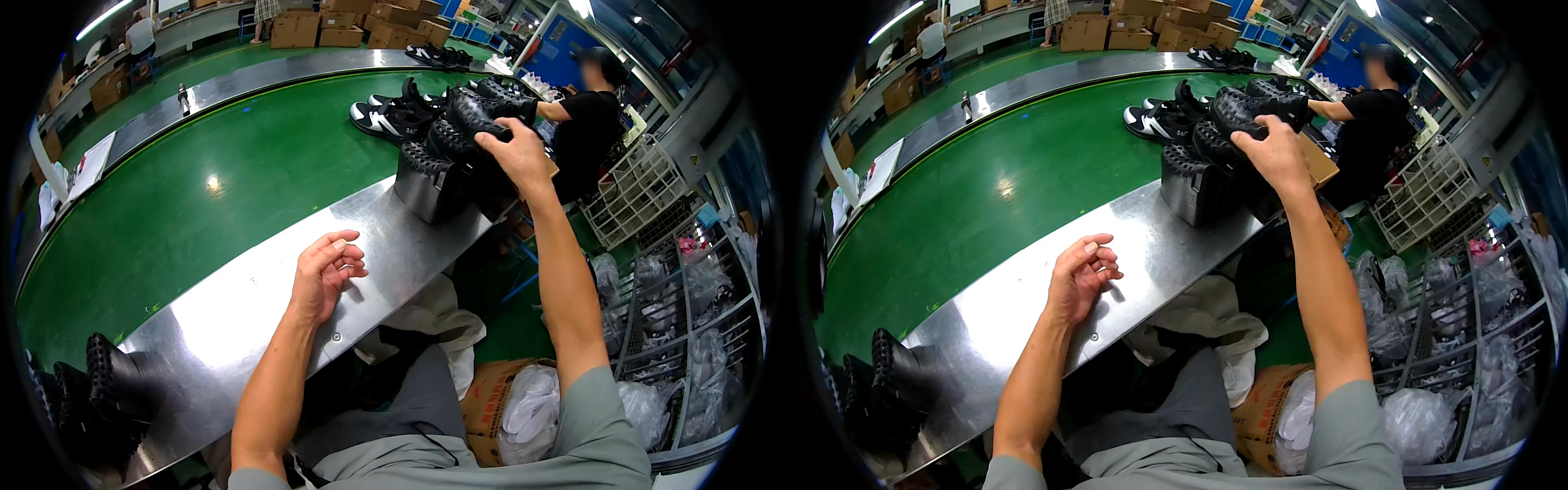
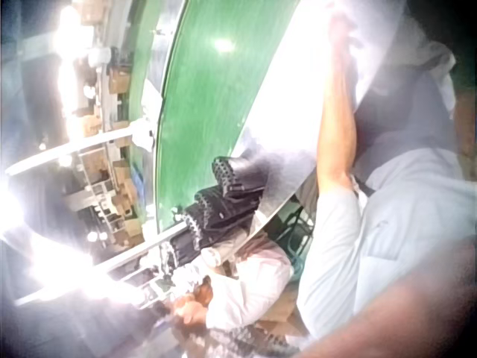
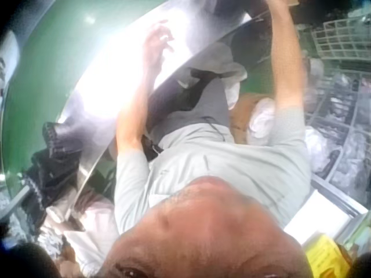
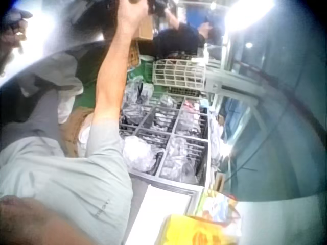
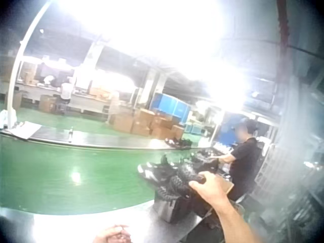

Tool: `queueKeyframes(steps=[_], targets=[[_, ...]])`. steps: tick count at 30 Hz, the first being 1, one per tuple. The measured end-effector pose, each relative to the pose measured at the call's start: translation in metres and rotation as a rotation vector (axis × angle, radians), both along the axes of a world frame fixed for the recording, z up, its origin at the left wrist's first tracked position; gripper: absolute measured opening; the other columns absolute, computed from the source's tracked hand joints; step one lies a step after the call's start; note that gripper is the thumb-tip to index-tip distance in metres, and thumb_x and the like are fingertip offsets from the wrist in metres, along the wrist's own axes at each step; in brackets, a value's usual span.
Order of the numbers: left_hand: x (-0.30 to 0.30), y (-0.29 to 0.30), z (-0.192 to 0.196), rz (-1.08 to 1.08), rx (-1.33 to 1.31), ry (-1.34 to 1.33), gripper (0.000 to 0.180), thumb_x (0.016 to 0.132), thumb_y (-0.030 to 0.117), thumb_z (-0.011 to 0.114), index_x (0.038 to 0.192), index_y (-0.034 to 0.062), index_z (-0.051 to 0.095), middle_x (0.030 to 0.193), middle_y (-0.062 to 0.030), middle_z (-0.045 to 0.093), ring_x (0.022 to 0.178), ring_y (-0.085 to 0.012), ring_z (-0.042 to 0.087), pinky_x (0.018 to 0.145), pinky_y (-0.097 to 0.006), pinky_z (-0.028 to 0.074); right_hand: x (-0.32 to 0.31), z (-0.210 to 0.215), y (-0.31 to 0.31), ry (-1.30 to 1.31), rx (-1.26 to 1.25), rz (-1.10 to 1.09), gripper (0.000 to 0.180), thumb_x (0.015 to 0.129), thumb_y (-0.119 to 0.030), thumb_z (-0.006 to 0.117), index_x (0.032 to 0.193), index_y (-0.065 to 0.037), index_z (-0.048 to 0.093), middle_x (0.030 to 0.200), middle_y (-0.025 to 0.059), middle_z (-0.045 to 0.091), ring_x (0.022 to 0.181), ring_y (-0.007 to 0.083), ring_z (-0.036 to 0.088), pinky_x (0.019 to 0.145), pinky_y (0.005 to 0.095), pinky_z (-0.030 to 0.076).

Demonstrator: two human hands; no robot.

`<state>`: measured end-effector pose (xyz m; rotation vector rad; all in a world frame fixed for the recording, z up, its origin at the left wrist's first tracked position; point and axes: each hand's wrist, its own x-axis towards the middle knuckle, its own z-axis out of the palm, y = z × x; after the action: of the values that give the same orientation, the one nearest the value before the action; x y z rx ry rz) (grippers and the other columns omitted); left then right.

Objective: The person picks up and handles black shoes on a production line, turning them over by hand to check the soles and exterior before placing them back on the line or in a bag.

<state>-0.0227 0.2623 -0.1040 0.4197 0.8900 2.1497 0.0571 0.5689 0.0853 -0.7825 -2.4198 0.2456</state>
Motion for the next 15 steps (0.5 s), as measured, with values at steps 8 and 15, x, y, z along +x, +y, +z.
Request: queueKeyframes(steps=[8,15], targets=[[-0.003,-0.006,0.003,-0.015,0.001,0.010,0.035,0.093,0.023,0.059,0.117,-0.0014,0.061,0.090,-0.0093,0.066,0.084,-0.0188,0.063,0.080,-0.037,0.056,0.003,-0.057,0.002,0.073,-0.061,0.026,0.100,0.073,-0.041,0.084,0.149,0.001,0.034,0.123,0.0326,0.063,0.121,0.0429,0.059,0.104,0.0452,0.045],[-0.001,-0.004,0.004,-0.015,-0.001,0.007,0.035,0.093,0.023,0.059,0.117,-0.0017,0.061,0.090,-0.0095,0.066,0.083,-0.0191,0.063,0.080,-0.037,0.056,0.004,-0.071,-0.006,0.061,-0.066,-0.115,0.075,0.079,-0.032,0.080,0.139,-0.001,0.047,0.117,0.0273,0.067,0.112,0.0428,0.063,0.097,0.0485,0.048]])
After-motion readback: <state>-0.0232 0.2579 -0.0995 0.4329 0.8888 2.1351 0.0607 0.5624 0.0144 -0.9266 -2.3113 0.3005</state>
